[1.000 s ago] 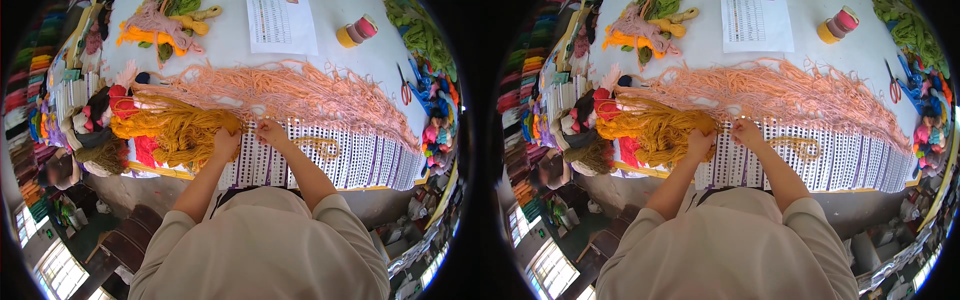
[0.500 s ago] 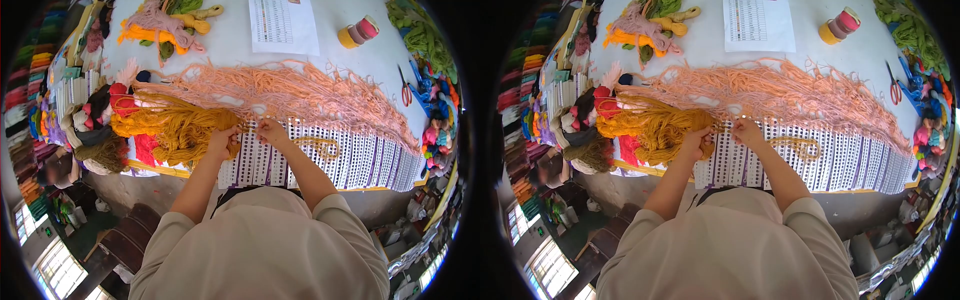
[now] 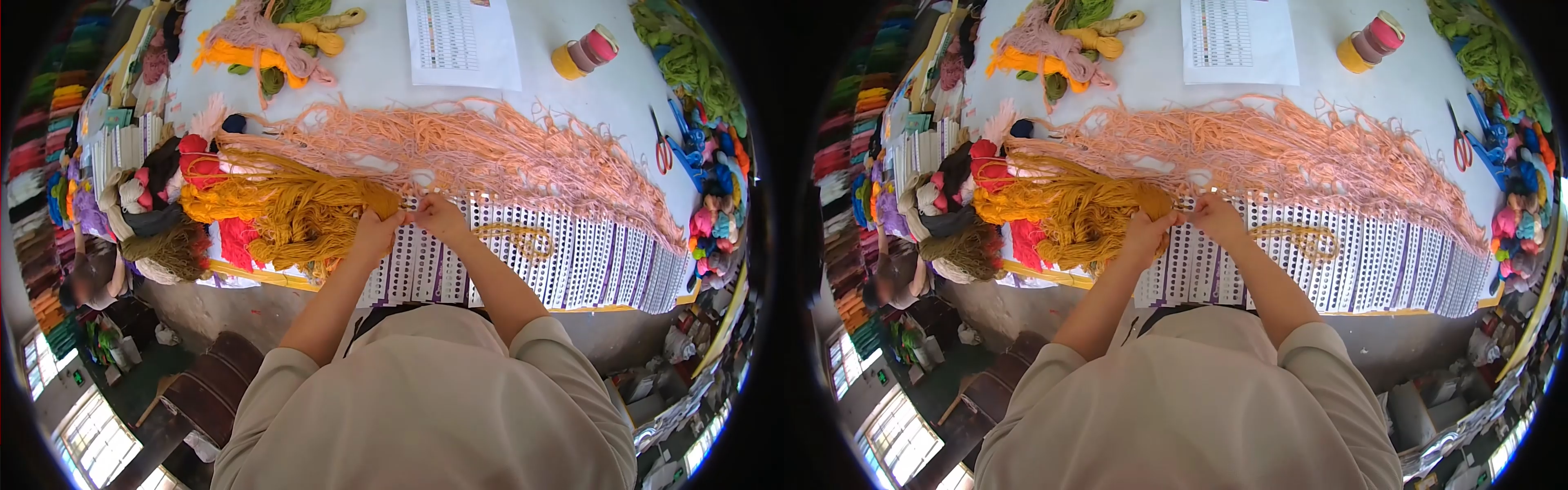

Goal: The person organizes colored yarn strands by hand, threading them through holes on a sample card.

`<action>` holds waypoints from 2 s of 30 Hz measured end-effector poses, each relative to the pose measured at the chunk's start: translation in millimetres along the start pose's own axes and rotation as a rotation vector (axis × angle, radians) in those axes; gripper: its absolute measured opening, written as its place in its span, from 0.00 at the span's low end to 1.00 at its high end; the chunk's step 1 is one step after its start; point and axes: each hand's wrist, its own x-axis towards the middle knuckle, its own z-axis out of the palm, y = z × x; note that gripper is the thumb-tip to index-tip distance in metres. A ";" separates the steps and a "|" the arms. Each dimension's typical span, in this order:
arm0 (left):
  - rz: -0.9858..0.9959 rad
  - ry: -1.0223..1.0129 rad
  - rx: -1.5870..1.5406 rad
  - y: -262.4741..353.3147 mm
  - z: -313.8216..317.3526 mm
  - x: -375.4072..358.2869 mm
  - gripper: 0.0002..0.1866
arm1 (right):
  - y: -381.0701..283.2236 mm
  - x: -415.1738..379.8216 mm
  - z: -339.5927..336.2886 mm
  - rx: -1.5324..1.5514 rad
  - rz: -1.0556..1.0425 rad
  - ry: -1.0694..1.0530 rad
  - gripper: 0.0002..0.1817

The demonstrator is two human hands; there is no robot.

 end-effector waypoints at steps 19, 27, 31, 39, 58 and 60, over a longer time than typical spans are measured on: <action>-0.041 0.009 -0.693 4.6 -45.8 4.0 0.07 | -14.4 -11.7 -16.2 0.412 0.098 -0.110 0.36; -0.118 0.025 -0.546 -19.2 -30.4 17.4 0.07 | 5.7 -11.7 -19.3 0.556 -0.060 -0.161 0.29; -0.128 -0.033 -0.509 -10.5 -25.2 11.4 0.07 | 10.5 -13.6 -24.4 0.603 -0.131 -0.217 0.27; 0.269 0.048 0.352 -14.6 14.0 11.8 0.13 | 14.2 -9.3 -24.2 0.614 -0.154 -0.270 0.28; -0.016 -0.249 -0.554 -0.8 -31.5 -10.1 0.12 | -1.9 -7.0 -16.3 0.357 0.009 -0.113 0.05; -0.045 -0.336 -0.547 1.9 -26.1 -18.3 0.11 | -2.5 -6.3 -16.5 0.358 0.010 -0.127 0.05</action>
